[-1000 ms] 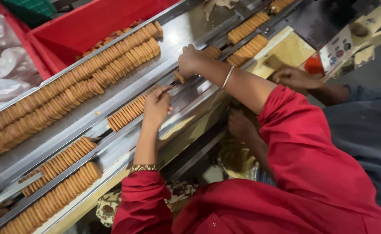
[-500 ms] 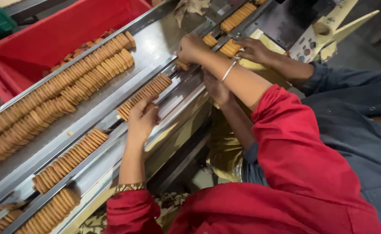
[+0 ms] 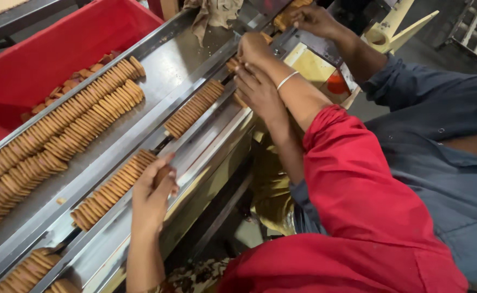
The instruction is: The person sorts and aligns biscuits on a conveyor belt by hand, moving rows of biscuits and clearing gaps.
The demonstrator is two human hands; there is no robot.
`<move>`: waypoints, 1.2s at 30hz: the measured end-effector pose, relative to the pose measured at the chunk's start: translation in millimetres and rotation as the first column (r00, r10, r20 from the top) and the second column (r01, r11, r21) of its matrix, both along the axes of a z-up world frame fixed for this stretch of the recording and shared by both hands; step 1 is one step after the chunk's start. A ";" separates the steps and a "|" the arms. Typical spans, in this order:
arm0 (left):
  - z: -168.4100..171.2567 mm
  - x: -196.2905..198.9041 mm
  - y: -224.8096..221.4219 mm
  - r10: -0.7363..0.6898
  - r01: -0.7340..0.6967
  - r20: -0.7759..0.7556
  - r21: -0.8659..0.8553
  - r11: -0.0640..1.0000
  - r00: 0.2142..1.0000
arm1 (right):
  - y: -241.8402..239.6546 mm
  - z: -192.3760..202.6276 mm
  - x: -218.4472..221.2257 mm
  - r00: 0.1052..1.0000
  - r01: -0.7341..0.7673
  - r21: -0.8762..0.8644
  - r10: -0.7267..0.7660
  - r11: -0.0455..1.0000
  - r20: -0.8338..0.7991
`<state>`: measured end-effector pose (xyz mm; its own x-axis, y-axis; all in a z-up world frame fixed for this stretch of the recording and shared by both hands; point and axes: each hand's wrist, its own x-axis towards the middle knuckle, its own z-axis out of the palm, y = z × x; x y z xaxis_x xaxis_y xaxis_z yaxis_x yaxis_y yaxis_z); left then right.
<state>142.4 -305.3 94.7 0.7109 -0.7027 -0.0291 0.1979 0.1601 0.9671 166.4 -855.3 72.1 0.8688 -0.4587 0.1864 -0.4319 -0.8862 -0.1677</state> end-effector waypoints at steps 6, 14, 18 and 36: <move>-0.2 -4.7 6.2 0.030 -0.030 -0.175 0.003 1.000 0.984 | 4.1 74.2 3.5 0.939 -0.254 0.308 0.157 0.917 0.306; 49.3 -15.8 -56.3 0.216 -0.298 0.489 0.096 0.950 0.845 | 285.8 142.8 -41.5 0.383 -0.787 0.537 0.923 0.303 0.041; 72.0 -15.4 -46.0 0.261 -0.401 0.525 0.171 0.900 0.810 | 322.3 160.8 -37.1 0.424 -0.801 0.326 0.860 0.503 -0.286; -142.2 95.1 168.4 0.128 -0.521 0.890 0.135 0.843 0.438 | 399.6 163.1 -32.4 0.529 -0.831 0.432 0.739 0.350 0.417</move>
